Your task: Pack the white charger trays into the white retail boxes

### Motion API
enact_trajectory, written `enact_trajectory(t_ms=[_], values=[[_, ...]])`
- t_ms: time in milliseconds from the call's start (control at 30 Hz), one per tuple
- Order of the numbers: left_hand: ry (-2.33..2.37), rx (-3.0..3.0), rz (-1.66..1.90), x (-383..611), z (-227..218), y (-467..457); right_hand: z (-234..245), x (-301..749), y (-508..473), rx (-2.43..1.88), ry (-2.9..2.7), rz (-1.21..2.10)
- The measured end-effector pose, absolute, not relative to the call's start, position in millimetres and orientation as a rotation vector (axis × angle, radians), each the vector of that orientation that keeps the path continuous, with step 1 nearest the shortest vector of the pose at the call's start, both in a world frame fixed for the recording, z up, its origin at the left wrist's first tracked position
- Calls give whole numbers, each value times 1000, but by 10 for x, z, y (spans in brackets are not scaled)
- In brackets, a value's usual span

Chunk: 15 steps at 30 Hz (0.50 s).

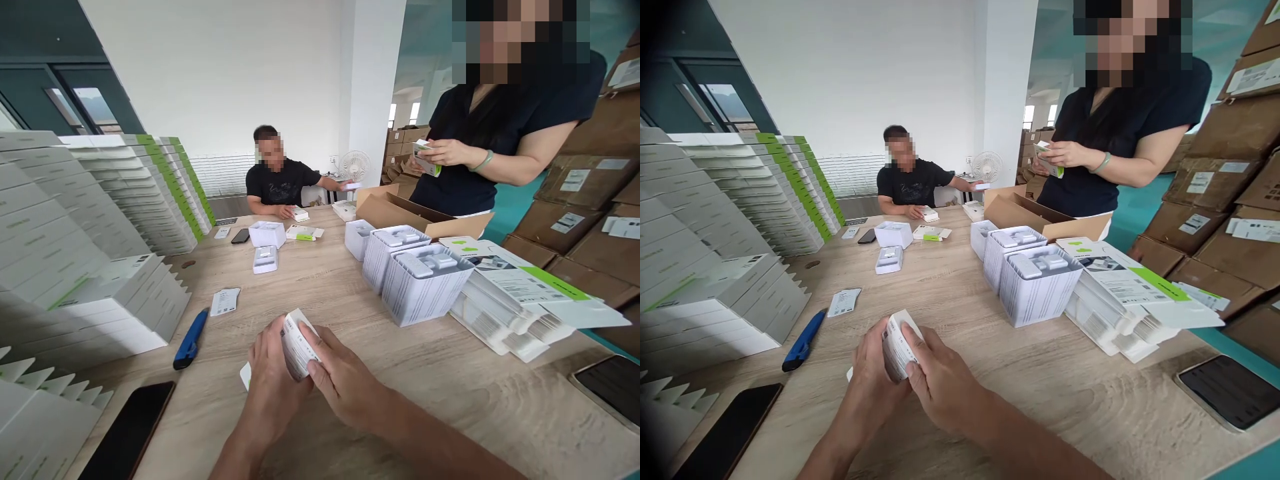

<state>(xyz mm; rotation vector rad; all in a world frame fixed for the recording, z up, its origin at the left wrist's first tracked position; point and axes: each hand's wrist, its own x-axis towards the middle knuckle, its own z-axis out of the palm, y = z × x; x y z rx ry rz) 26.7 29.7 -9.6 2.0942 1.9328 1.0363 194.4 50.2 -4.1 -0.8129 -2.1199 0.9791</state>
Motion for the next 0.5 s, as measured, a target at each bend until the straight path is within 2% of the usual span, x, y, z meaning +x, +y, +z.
enact_trajectory(t_ms=[233,367,500], values=[[1990,2309,1174,286,-111,383,-195,2010,707,-816,-1678,1228],[2149,1905,1146,-38,-203,442,-140,2098,869,-907,-1631,998],[2211,1767,974,-267,-392,463,184,1858,1028,-930,-1869,554]])
